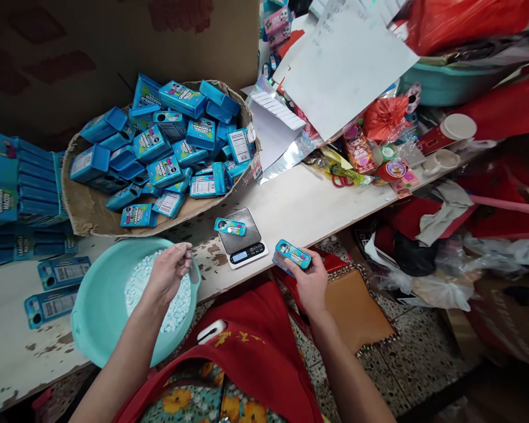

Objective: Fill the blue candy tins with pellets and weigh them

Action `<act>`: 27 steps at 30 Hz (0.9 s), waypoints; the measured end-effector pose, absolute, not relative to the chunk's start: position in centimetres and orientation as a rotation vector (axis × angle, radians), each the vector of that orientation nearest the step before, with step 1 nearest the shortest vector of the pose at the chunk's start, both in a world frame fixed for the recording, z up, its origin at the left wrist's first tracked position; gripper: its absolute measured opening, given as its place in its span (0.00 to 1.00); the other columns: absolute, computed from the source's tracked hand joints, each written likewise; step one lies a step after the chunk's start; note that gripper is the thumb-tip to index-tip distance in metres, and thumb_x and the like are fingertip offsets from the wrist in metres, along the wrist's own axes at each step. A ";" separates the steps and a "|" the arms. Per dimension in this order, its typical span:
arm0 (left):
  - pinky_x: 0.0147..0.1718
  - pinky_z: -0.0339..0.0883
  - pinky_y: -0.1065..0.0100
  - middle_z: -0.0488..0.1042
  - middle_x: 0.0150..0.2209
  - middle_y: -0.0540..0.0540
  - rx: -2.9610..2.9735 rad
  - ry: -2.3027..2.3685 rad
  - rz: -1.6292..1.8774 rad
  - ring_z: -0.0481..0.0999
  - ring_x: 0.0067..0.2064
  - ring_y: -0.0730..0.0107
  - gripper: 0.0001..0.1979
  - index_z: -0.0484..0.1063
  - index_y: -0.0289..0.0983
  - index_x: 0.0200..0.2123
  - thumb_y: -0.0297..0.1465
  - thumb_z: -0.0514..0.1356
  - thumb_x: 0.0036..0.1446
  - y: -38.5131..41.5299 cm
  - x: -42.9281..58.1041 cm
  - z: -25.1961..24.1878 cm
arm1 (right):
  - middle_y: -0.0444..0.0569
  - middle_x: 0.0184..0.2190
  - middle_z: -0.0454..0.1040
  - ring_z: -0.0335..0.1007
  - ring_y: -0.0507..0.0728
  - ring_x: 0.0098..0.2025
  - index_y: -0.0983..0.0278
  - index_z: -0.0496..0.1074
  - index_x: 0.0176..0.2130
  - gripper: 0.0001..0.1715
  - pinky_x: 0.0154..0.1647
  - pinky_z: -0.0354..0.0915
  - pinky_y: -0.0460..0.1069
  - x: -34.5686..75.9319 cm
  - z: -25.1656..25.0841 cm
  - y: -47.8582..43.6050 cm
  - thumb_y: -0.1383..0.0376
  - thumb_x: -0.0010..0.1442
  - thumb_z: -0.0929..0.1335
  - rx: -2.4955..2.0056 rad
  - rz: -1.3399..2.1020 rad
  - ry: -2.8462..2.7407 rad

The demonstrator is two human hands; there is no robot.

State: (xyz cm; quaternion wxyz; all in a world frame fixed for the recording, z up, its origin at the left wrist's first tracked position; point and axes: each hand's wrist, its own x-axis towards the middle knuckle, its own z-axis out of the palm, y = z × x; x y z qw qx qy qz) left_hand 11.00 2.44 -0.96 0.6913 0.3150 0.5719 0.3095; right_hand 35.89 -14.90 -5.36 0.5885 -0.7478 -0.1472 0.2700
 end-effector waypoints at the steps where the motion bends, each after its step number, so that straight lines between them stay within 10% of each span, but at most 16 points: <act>1: 0.15 0.49 0.79 0.66 0.24 0.52 0.747 1.293 0.664 0.62 0.21 0.82 0.18 0.72 0.31 0.32 0.38 0.68 0.42 2.2 11.1 -1.3 | 0.47 0.37 0.73 0.70 0.55 0.37 0.63 0.70 0.42 0.26 0.42 0.66 0.53 35.9 -5.3 -15.0 0.59 0.44 0.76 -1.743 0.628 -0.344; 27: 0.28 0.52 0.70 0.68 0.22 0.50 2.042 1.506 0.141 0.70 0.28 0.65 0.16 0.72 0.44 0.41 0.47 0.57 0.55 3.4 19.2 -3.0 | 0.48 0.37 0.74 0.70 0.56 0.37 0.64 0.69 0.42 0.29 0.43 0.68 0.55 35.9 -6.2 -15.3 0.56 0.42 0.76 -1.755 0.635 -0.274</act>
